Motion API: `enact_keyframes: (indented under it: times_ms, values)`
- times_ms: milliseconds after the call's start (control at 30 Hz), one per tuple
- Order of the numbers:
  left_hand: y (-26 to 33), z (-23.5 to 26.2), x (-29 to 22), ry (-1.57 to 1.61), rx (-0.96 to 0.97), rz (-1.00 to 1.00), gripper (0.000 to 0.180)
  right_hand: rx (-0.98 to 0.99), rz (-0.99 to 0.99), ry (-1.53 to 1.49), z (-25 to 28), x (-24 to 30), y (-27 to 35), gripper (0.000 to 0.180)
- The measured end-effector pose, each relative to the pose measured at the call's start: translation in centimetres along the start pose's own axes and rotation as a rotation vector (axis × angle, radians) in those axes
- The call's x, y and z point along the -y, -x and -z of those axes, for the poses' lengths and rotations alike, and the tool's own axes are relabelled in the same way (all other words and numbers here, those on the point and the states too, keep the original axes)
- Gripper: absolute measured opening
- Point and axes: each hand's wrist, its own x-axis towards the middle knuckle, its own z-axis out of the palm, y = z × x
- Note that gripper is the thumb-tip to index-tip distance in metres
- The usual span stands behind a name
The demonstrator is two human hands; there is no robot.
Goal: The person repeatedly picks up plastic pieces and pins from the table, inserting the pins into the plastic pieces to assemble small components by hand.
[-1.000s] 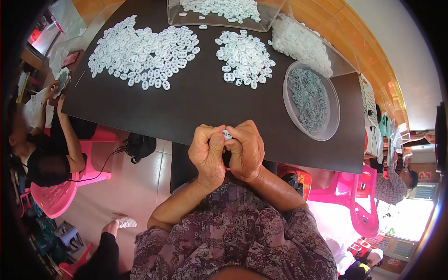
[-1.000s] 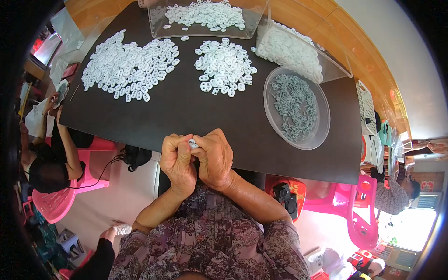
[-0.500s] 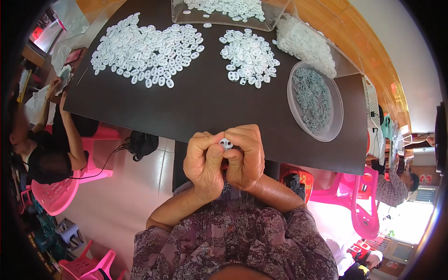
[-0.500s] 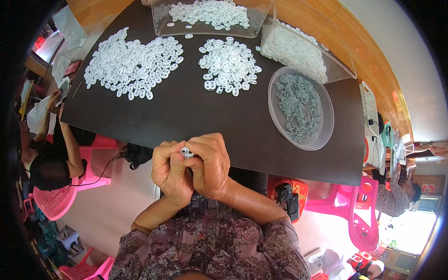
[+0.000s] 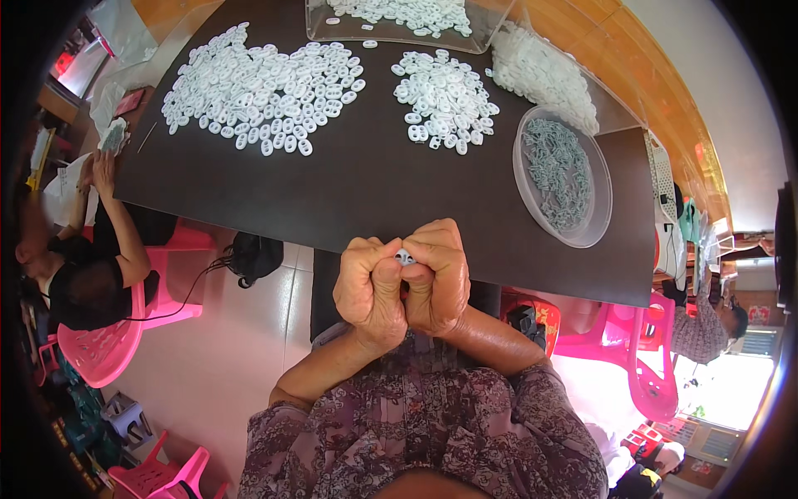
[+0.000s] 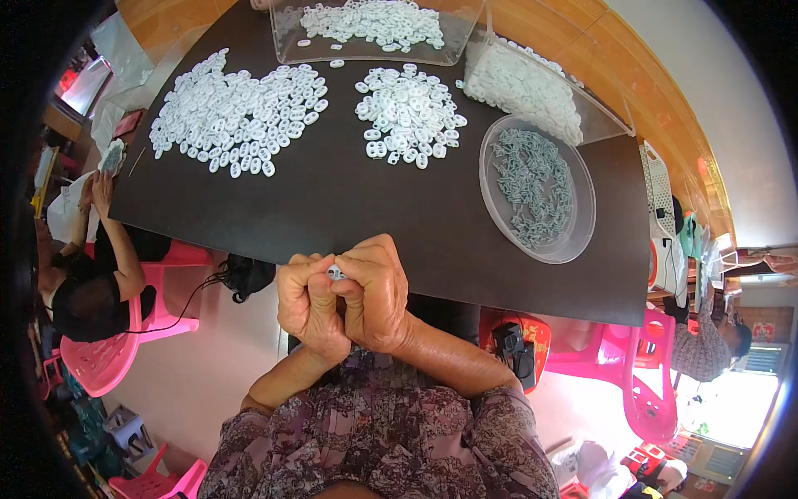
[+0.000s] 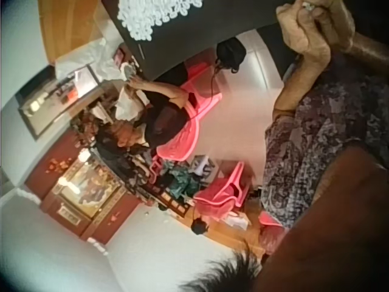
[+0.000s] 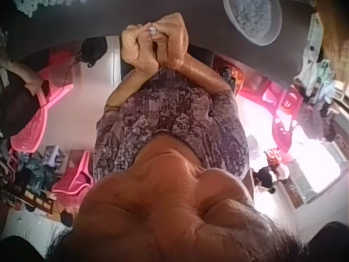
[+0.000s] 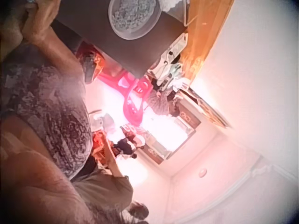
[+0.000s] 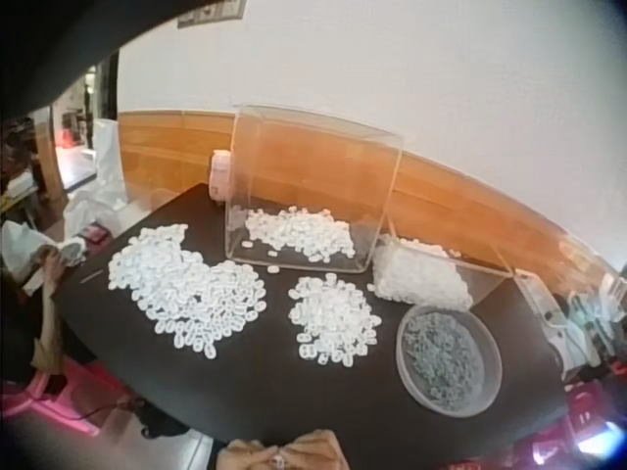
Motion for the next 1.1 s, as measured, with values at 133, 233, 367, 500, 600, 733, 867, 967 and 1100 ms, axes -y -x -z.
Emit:
enact_keyframes:
  times_ms: [133, 233, 367, 500, 600, 733, 867, 967, 1100]
  values:
    - [0.0, 0.1, 0.8, -0.026, 0.054, 0.051, 0.016, 0.008, -0.018, 0.021, -0.1, -0.9, 0.5, 0.015]
    - [0.0, 0.5, 0.7, 0.012, 0.051, 0.091, 0.015, 0.03, -0.028, 0.0, -0.3, -0.9, 0.4, 0.015]
    - [-0.9, 0.1, 0.1, 0.071, 0.015, 0.087, 0.015, -0.001, 0.011, 0.051, -0.2, -0.4, -0.9, 0.02]
    - [-1.4, 0.3, -0.3, 0.066, 0.046, 0.083, 0.014, 0.055, 0.033, 0.094, 1.0, 0.1, -1.3, 0.029]
    - [-1.6, 0.9, -0.6, -0.02, 0.141, 0.13, 0.016, 0.072, -0.057, 0.092, 2.0, 0.1, -1.3, 0.029]
    - [-2.1, 0.6, -1.3, -0.012, 0.215, 0.449, 0.028, 0.069, -0.182, 0.151, 4.4, -1.6, -2.6, 0.019]
    - [-3.7, 2.8, 1.2, -0.265, 0.326, 0.191, 0.023, -0.054, 0.072, 0.585, 10.5, -5.7, -9.9, 0.009]
    - [-6.8, 2.6, 1.4, -0.496, 0.411, 0.036, 0.016, -0.164, -0.117, 0.703, 16.1, -11.6, -16.1, 0.01]
    - [-10.2, 0.3, 3.8, -0.591, 0.432, -0.225, 0.013, -0.062, 0.036, 1.077, 19.9, -15.3, -19.6, 0.014]
